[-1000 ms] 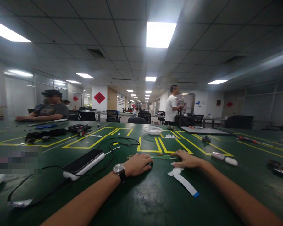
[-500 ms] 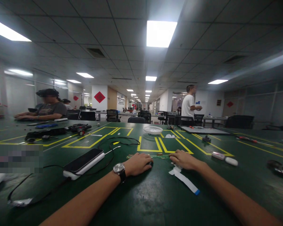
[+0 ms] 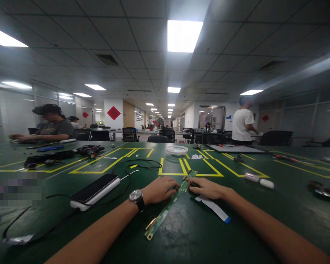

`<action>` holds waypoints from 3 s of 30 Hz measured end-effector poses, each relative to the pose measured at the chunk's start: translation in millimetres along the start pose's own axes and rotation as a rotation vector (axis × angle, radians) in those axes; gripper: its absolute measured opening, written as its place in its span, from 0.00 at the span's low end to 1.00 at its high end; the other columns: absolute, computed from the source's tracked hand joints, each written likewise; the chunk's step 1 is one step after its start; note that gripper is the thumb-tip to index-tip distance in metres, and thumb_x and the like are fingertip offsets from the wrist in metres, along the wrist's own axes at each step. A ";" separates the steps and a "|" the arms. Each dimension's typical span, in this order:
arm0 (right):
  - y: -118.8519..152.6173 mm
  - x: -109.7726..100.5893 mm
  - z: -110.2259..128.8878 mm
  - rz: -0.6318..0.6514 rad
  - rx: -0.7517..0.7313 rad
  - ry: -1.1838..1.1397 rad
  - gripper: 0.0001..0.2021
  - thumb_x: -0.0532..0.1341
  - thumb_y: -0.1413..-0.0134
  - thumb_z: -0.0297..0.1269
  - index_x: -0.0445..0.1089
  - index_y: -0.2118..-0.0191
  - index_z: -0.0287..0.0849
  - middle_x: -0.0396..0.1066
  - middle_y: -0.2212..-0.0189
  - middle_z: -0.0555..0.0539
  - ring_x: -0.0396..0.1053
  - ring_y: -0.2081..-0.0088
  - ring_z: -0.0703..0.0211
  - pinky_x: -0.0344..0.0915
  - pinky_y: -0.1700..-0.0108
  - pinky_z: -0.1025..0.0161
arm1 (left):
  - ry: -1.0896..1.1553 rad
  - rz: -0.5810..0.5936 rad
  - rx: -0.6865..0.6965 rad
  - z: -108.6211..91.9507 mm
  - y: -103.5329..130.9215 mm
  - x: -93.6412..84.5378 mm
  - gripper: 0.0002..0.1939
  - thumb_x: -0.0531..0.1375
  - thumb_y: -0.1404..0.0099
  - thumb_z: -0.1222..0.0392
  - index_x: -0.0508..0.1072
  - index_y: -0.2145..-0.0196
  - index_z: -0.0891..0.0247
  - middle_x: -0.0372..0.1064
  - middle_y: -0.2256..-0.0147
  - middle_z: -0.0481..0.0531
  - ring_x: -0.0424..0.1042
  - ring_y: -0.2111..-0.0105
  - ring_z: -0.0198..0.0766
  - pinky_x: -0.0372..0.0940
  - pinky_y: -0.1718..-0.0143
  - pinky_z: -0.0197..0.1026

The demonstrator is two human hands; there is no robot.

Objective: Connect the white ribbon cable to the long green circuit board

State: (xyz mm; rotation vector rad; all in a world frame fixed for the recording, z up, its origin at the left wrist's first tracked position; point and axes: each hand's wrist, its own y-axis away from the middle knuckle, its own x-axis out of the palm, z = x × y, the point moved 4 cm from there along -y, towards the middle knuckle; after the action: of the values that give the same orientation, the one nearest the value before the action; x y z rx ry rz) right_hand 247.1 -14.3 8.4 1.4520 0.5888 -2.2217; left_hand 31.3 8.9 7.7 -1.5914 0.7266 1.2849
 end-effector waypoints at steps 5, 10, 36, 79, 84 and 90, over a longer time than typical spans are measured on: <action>-1.9 -1.9 15.0 -0.022 -0.025 -0.090 0.11 0.56 0.39 0.43 0.71 0.61 0.42 0.73 0.55 0.47 0.69 0.55 0.54 0.63 0.49 0.60 | 0.065 0.026 0.036 -3.8 -0.3 3.3 0.16 0.51 0.26 0.55 0.67 0.43 0.56 0.67 0.45 0.53 0.67 0.45 0.44 0.61 0.45 0.46; 0.3 -23.6 1.0 -0.196 0.113 0.092 0.10 0.56 0.41 0.38 0.72 0.62 0.41 0.75 0.62 0.46 0.71 0.60 0.54 0.64 0.55 0.61 | 0.103 0.080 0.084 -5.5 1.7 8.1 0.18 0.49 0.25 0.57 0.65 0.41 0.55 0.63 0.39 0.52 0.64 0.42 0.44 0.59 0.42 0.48; -3.0 0.7 5.3 -0.148 0.174 0.185 0.05 0.61 0.47 0.35 0.73 0.65 0.42 0.73 0.69 0.48 0.69 0.67 0.57 0.59 0.67 0.66 | 0.105 0.098 0.085 -14.3 2.1 7.0 0.19 0.48 0.25 0.55 0.62 0.39 0.55 0.60 0.37 0.53 0.61 0.41 0.46 0.58 0.45 0.49; 5.7 -13.5 -50.0 -0.144 0.168 0.362 0.16 0.57 0.38 0.34 0.73 0.47 0.44 0.71 0.49 0.39 0.68 0.48 0.47 0.62 0.45 0.52 | 0.155 -0.017 -0.019 -0.4 2.7 4.3 0.25 0.43 0.25 0.43 0.63 0.39 0.53 0.64 0.40 0.52 0.63 0.42 0.46 0.56 0.41 0.49; 5.7 -11.0 -59.5 -0.141 0.259 0.385 0.17 0.58 0.38 0.40 0.72 0.46 0.45 0.69 0.49 0.38 0.67 0.49 0.43 0.63 0.47 0.48 | 0.140 0.035 -0.055 8.2 2.8 13.2 0.26 0.43 0.25 0.42 0.63 0.38 0.51 0.63 0.40 0.51 0.62 0.40 0.46 0.55 0.40 0.51; 4.8 -9.0 -65.9 -0.093 0.297 0.344 0.20 0.59 0.38 0.47 0.69 0.43 0.47 0.66 0.47 0.38 0.64 0.46 0.39 0.60 0.45 0.42 | 0.122 0.062 -0.070 6.1 3.2 10.9 0.26 0.44 0.26 0.42 0.65 0.39 0.52 0.64 0.40 0.52 0.62 0.40 0.47 0.57 0.41 0.52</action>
State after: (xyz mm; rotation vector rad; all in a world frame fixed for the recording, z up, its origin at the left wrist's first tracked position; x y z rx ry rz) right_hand 302.3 19.5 -7.9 2.0213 0.4505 -2.2152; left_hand 29.1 14.4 -3.8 -1.7280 0.8201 1.2785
